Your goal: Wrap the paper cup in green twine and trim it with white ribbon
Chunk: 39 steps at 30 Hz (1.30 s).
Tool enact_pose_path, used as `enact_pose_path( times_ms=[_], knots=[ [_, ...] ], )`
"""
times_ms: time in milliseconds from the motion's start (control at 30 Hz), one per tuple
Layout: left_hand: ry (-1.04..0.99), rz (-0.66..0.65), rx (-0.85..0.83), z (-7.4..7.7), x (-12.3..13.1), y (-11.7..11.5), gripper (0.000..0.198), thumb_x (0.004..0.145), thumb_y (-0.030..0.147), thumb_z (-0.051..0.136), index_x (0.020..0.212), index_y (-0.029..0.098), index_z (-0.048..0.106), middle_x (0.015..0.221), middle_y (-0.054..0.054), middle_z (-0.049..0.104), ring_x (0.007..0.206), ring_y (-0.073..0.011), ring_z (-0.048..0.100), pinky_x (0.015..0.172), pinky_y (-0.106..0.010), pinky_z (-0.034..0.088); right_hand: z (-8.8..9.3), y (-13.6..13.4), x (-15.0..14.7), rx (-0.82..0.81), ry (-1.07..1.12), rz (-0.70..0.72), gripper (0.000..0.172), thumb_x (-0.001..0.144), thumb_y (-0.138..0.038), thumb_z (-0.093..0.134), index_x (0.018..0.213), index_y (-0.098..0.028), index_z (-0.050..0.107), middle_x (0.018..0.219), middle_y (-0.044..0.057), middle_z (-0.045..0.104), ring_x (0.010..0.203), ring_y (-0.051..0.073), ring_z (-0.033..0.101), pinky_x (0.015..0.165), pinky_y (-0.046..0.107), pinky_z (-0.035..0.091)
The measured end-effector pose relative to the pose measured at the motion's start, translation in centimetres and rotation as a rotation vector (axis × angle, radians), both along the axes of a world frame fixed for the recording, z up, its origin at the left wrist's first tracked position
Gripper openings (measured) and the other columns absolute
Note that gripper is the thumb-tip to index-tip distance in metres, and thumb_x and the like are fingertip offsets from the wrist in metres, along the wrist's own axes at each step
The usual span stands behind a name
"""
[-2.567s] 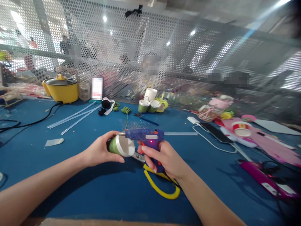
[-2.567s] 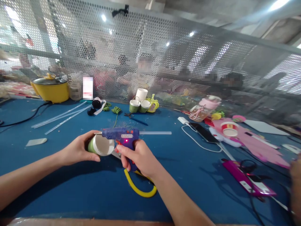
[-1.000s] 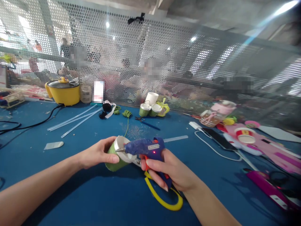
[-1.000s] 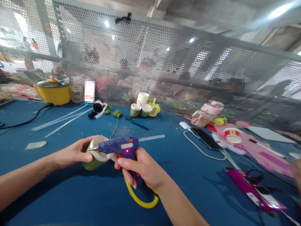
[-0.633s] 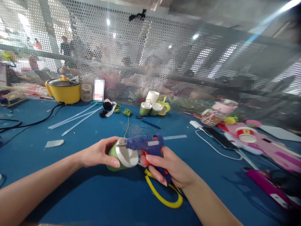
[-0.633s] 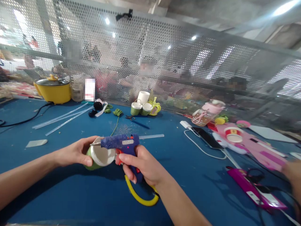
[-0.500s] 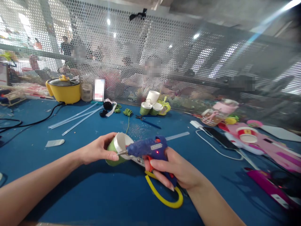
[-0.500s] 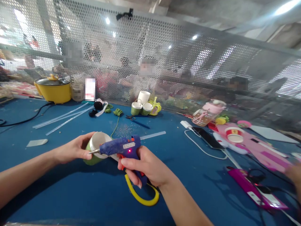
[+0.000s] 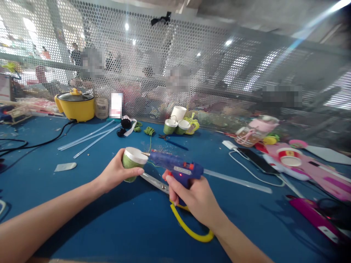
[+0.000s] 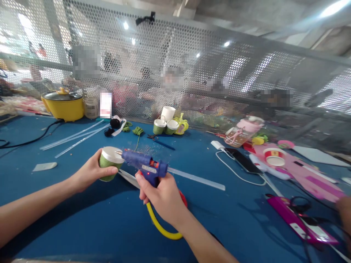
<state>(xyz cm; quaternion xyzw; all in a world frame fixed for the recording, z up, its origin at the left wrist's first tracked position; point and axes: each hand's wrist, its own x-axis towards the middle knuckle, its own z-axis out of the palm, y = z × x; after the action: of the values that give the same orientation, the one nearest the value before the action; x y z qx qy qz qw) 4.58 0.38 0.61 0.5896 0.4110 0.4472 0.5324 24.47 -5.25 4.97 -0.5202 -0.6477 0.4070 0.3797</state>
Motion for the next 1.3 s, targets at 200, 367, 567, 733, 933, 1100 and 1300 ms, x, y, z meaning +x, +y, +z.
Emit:
enact_pose_path(
  times_ms=[200,367,567,733,933,1100,1300],
  knots=[
    [-0.009,0.072,0.001,-0.2,0.1,0.0,0.058,0.063,0.039,0.071,0.107,0.014,0.043,0.098,-0.007,0.057,0.087,-0.0204,0.055,0.074,-0.031,0.045,-0.3,-0.1,-0.2,0.038,-0.015,-0.041,0.029,0.079,-0.043,0.051,0.074,-0.015,0.057,0.047,-0.002,0.053,0.041,0.010,0.052,0.045,0.022,0.046],
    [-0.073,0.037,-0.031,0.0,0.3,-0.3,0.056,0.064,0.036,0.071,0.108,0.014,0.045,0.103,-0.009,0.058,0.091,-0.0214,0.055,0.078,-0.032,0.044,-0.4,0.1,-0.5,0.006,-0.031,-0.039,0.030,0.078,-0.043,0.052,0.068,-0.015,0.056,0.044,-0.003,0.052,0.040,0.010,0.052,0.043,0.021,0.046],
    [-0.233,-0.001,-0.156,0.0,0.4,-0.5,0.056,0.064,0.036,0.072,0.109,0.014,0.047,0.101,-0.008,0.059,0.087,-0.0180,0.056,0.073,-0.027,0.044,-0.5,0.6,-0.2,0.029,-0.068,-0.093,0.032,0.078,-0.043,0.053,0.063,-0.015,0.057,0.045,-0.002,0.055,0.039,0.010,0.052,0.044,0.022,0.046],
    [-0.355,-0.072,-0.259,0.1,0.3,-0.4,0.052,0.065,0.036,0.072,0.106,0.015,0.049,0.098,-0.007,0.061,0.082,-0.0172,0.059,0.068,-0.026,0.045,-0.5,0.3,-0.2,0.079,-0.016,-0.097,0.029,0.078,-0.043,0.053,0.067,-0.016,0.056,0.046,-0.002,0.054,0.040,0.010,0.052,0.045,0.023,0.047],
    [-0.346,-0.126,-0.339,0.2,0.5,-0.8,0.053,0.065,0.041,0.071,0.106,0.015,0.048,0.092,-0.007,0.060,0.078,-0.0174,0.059,0.069,-0.031,0.048,-1.3,0.2,-0.8,0.117,-0.006,-0.086,0.028,0.078,-0.042,0.053,0.076,-0.015,0.058,0.047,-0.002,0.054,0.040,0.010,0.052,0.043,0.022,0.047],
    [-0.178,-0.108,-0.162,0.1,0.4,-0.7,0.055,0.066,0.040,0.070,0.109,0.015,0.047,0.099,-0.008,0.059,0.086,-0.0195,0.057,0.072,-0.029,0.046,-1.1,0.8,-0.4,0.049,-0.075,-0.101,0.034,0.076,-0.044,0.053,0.056,-0.016,0.053,0.045,0.000,0.054,0.039,0.011,0.052,0.043,0.022,0.046],
    [0.087,-0.128,0.051,0.4,0.0,-0.3,0.063,0.061,0.034,0.073,0.112,0.014,0.043,0.098,-0.007,0.057,0.088,-0.0219,0.055,0.072,-0.030,0.046,-0.1,1.1,0.9,-0.022,0.141,0.031,0.025,0.079,-0.039,0.055,0.076,-0.014,0.057,0.046,-0.003,0.054,0.038,0.008,0.047,0.041,0.021,0.040]
  ],
)
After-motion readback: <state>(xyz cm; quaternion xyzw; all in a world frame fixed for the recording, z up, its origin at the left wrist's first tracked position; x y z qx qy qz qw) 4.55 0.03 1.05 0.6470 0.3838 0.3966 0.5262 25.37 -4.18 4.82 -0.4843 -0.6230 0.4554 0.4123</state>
